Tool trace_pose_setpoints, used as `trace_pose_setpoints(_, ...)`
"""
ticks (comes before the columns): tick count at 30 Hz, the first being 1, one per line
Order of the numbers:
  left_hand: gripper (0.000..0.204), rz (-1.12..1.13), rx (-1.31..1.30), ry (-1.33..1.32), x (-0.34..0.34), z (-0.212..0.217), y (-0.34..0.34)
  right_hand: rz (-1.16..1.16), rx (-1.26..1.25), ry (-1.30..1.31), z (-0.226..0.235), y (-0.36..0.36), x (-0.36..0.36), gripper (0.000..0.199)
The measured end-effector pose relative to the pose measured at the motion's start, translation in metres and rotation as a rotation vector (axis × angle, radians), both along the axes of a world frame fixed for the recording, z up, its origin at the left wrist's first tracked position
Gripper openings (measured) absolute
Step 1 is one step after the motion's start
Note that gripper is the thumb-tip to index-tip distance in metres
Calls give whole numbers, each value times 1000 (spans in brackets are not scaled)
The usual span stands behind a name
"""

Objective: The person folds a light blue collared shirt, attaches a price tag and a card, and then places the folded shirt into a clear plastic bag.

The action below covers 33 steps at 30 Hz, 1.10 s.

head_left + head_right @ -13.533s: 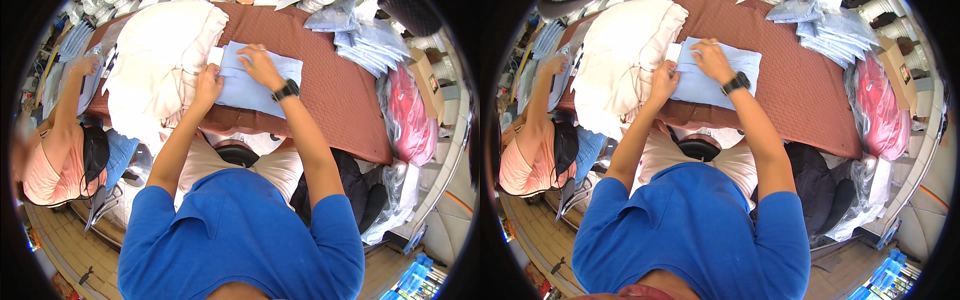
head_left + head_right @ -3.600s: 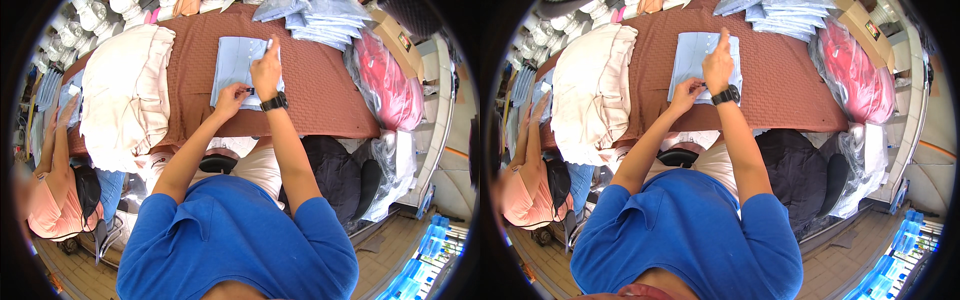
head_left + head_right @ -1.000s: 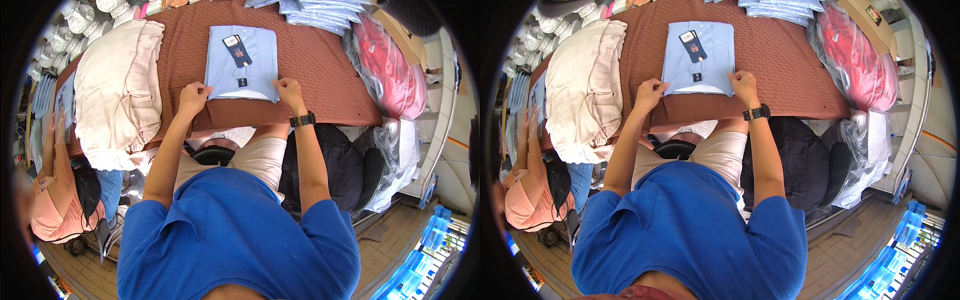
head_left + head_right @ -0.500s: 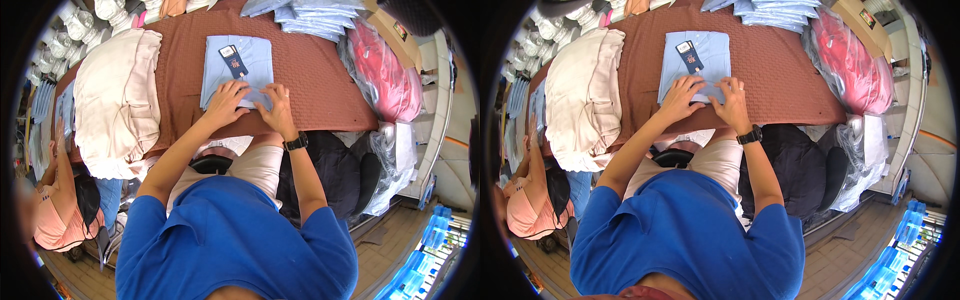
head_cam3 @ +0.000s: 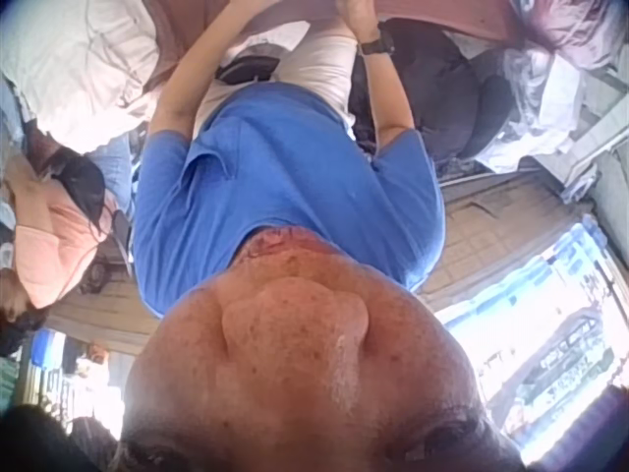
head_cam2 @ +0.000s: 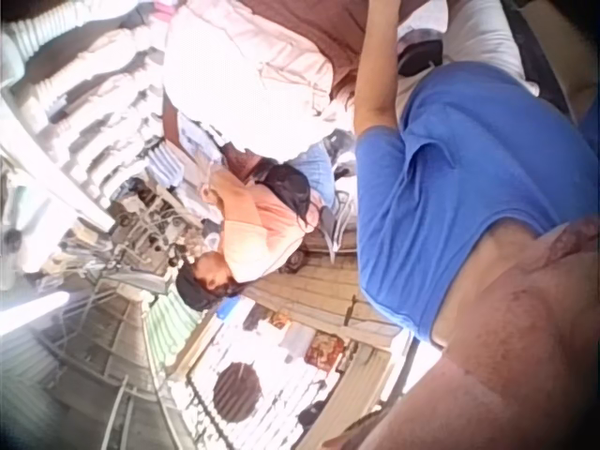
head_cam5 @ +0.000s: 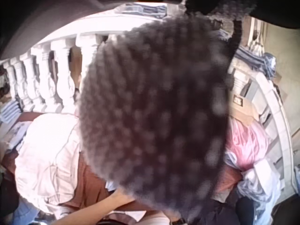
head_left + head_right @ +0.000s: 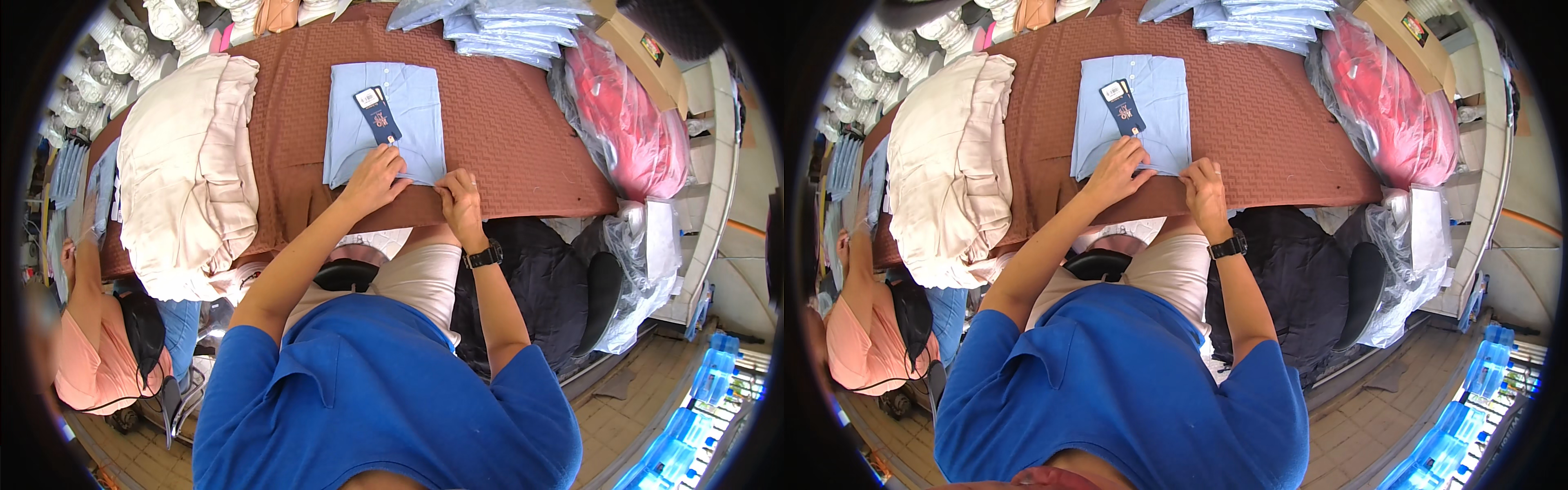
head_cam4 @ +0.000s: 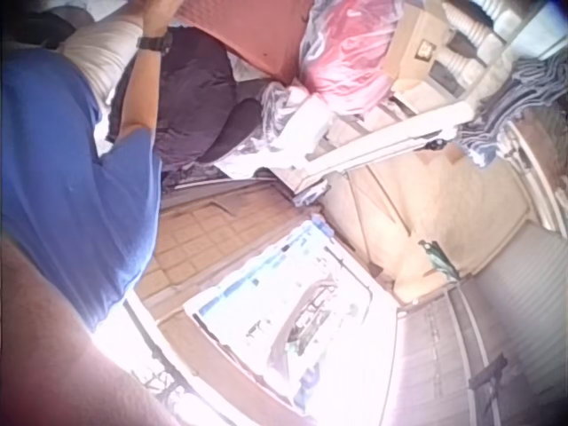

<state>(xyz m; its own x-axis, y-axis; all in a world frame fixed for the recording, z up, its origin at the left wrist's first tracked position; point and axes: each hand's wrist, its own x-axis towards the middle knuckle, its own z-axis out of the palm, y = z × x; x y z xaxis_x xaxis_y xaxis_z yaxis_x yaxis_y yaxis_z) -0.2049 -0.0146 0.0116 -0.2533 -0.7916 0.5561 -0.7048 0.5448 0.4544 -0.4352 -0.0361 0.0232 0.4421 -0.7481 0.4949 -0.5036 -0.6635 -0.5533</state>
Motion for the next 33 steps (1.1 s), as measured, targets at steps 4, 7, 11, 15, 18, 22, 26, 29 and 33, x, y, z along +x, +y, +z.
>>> trace_pose_setpoints(4,32,13,41,-17,-2,0,10,25,40,118,18,-5,-2,10)
trace_pose_setpoints(7,37,64,-54,-22,3,45,5,-51,-114,41,48,-33,11,22)
trace_pose_setpoints(11,47,380,-77,-30,52,42,-55,37,-212,38,68,-89,64,41)
trace_pose_setpoints(15,56,372,130,-263,66,5,-79,75,-237,275,19,-132,102,47)
trace_pose_setpoints(18,60,355,145,-261,68,-11,-72,77,-162,376,-19,-126,104,50)
trace_pose_setpoints(22,61,364,105,-266,69,-19,-63,101,-139,379,-28,-119,97,51)
trace_pose_setpoints(26,66,328,136,-224,70,-15,-59,91,-161,433,-26,-115,96,52)
trace_pose_setpoints(29,68,277,130,-88,72,-6,-47,89,-156,447,-24,-114,96,52)
trace_pose_setpoints(33,58,173,193,32,67,19,12,86,-143,427,-24,-114,92,53)
